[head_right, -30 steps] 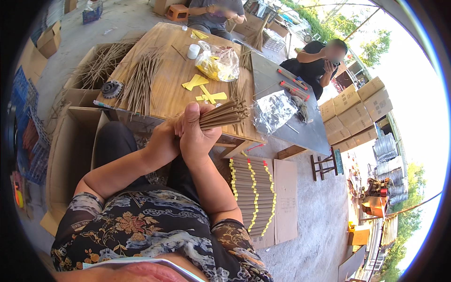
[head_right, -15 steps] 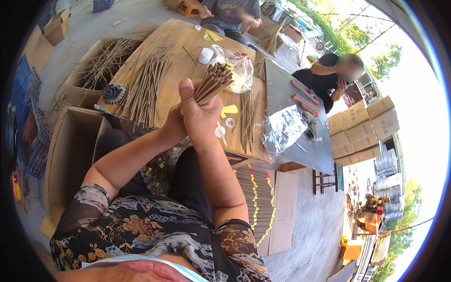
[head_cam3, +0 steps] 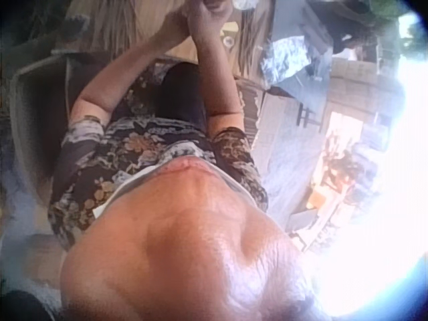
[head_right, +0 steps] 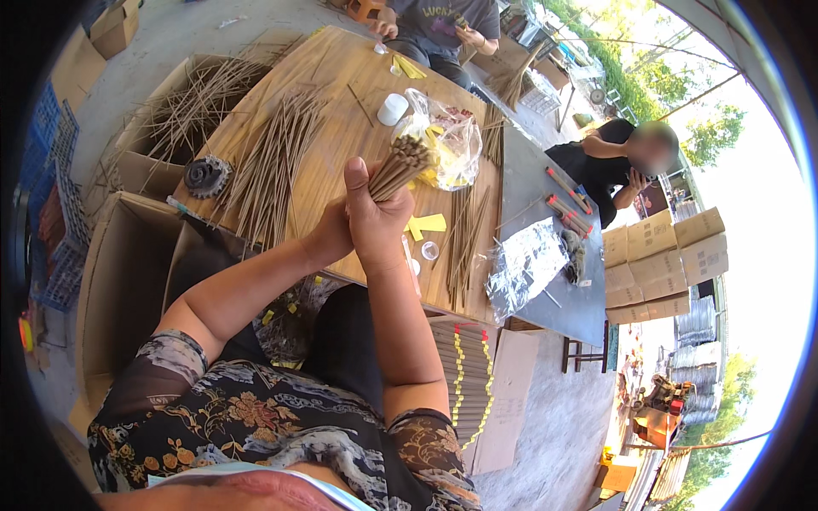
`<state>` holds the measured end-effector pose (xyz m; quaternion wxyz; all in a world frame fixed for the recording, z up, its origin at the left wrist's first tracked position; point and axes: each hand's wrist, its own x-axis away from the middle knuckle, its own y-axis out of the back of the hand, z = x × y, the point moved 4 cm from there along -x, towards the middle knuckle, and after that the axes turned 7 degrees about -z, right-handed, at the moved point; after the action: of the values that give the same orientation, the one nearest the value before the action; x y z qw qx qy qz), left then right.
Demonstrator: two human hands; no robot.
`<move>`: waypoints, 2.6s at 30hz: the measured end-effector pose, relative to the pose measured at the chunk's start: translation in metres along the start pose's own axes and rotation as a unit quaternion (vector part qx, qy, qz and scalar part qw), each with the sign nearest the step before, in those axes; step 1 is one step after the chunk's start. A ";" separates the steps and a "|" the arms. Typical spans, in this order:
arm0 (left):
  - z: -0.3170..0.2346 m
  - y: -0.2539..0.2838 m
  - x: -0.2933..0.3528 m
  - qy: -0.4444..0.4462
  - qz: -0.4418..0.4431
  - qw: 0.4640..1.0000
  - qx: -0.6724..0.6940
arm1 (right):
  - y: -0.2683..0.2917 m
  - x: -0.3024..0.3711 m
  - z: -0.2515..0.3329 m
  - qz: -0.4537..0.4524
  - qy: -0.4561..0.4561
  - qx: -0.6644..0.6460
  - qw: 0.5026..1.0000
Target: The person gathers thin wooden sticks, aligns them into a bundle, and wraps the bundle with yellow tape. The person repeats this process multiple times, placing finished bundles aside.
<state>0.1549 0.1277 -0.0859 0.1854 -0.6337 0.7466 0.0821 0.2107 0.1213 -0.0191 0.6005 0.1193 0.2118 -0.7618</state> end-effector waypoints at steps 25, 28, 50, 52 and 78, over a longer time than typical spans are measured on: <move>0.012 -0.013 0.002 -0.137 0.013 0.987 -0.079 | 0.015 0.016 0.004 -0.078 0.044 -0.023 0.996; 0.014 -0.017 -0.004 -0.073 0.038 0.992 0.097 | 0.017 0.008 -0.012 -0.080 0.017 0.025 0.996; -0.059 -0.005 0.049 0.003 0.062 0.969 -0.238 | 0.029 0.039 0.051 -0.087 -0.124 -0.192 0.970; -0.065 -0.006 0.060 0.006 0.012 0.960 -0.280 | 0.028 0.046 0.057 -0.104 -0.116 -0.187 0.970; -0.093 0.002 0.106 0.047 0.058 0.960 -0.269 | 0.024 0.092 0.071 -0.109 -0.163 -0.252 0.947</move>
<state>0.1233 -0.0017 -0.0413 -0.0326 -0.6193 0.7400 0.2605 0.2165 0.0043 -0.0010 0.5506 -0.1861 0.3079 -0.7533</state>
